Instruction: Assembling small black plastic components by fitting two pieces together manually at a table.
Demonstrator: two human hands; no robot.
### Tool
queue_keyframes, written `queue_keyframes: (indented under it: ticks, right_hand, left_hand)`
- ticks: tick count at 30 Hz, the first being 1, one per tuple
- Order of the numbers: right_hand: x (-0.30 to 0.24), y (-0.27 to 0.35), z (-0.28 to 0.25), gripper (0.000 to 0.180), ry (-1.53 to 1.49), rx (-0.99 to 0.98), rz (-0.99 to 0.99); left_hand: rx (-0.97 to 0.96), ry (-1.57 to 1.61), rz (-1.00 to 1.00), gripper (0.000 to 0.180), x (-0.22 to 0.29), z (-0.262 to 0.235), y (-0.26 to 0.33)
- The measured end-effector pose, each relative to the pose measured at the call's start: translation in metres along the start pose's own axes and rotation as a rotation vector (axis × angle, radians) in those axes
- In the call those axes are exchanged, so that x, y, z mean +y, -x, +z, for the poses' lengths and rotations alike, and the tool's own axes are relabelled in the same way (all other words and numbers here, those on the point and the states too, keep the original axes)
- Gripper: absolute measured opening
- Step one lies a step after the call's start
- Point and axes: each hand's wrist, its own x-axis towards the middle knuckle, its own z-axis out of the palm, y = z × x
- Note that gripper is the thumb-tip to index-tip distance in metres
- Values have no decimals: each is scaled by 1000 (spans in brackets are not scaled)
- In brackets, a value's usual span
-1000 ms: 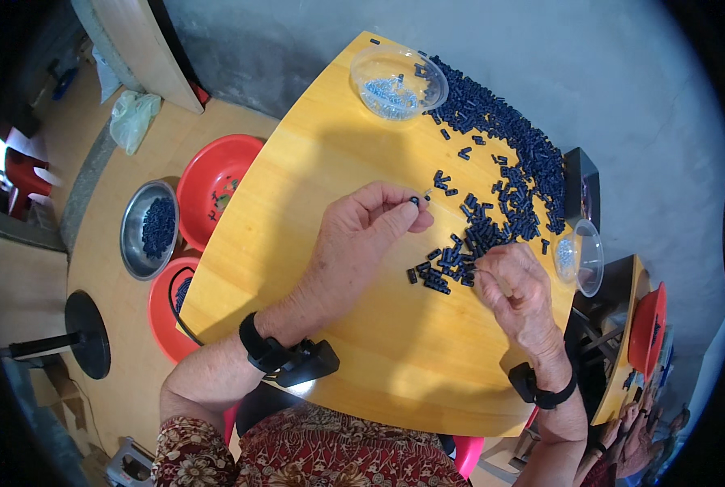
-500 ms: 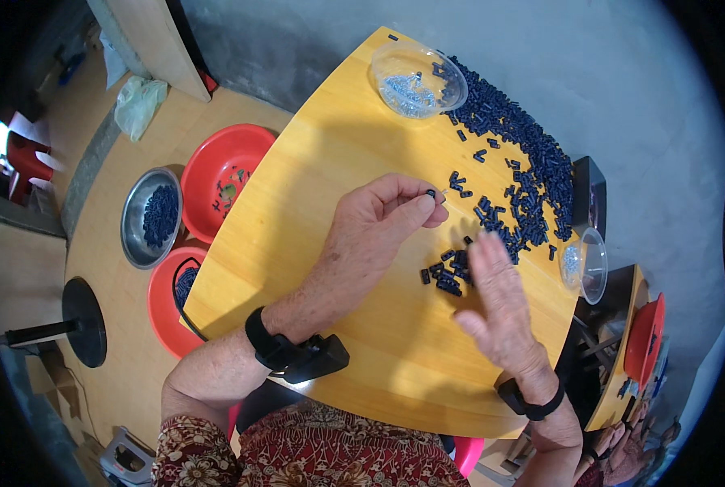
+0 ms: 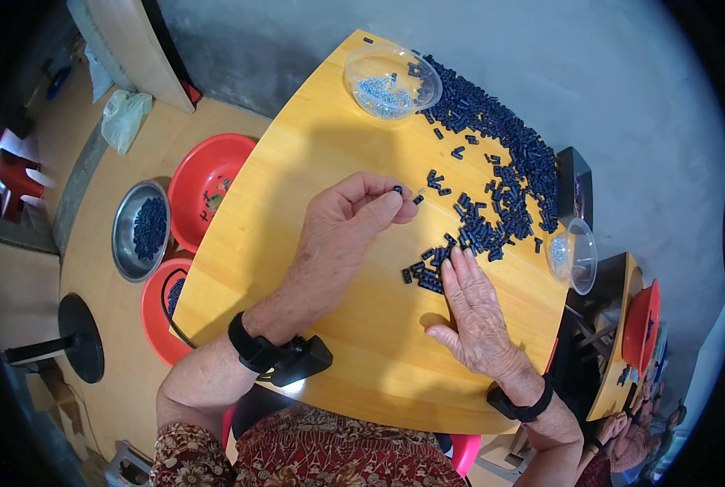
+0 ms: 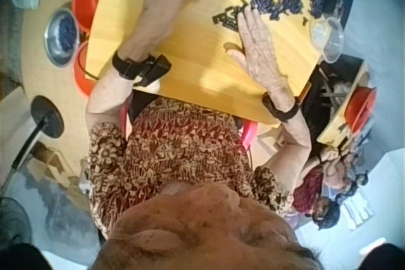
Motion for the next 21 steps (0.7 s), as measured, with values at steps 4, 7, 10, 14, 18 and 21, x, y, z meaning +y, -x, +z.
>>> queue_keyframes:
  ticks: [4,7,10,14,18,21]
  right_hand:
    - [0,3,-2,87,8,-4,-6]
    - [-8,7,1,87,-2,-17,-19]
    - [-14,7,-2,87,-41,-53,-34]
    - [2,-7,-17,84,-125,83,-27]
    - [15,-24,-22,79,-168,207,-10]
    - [4,-34,-17,68,-79,203,-86]
  left_hand:
    - [-19,54,26,20,-2,1,-1]
    - [-26,50,12,20,-4,0,-1]
    - [-20,77,9,20,-5,0,-1]
    - [-21,50,-4,20,-2,0,0]
    - [-23,41,-4,21,-2,0,-1]
    - [-10,31,-22,21,-2,-2,-2]
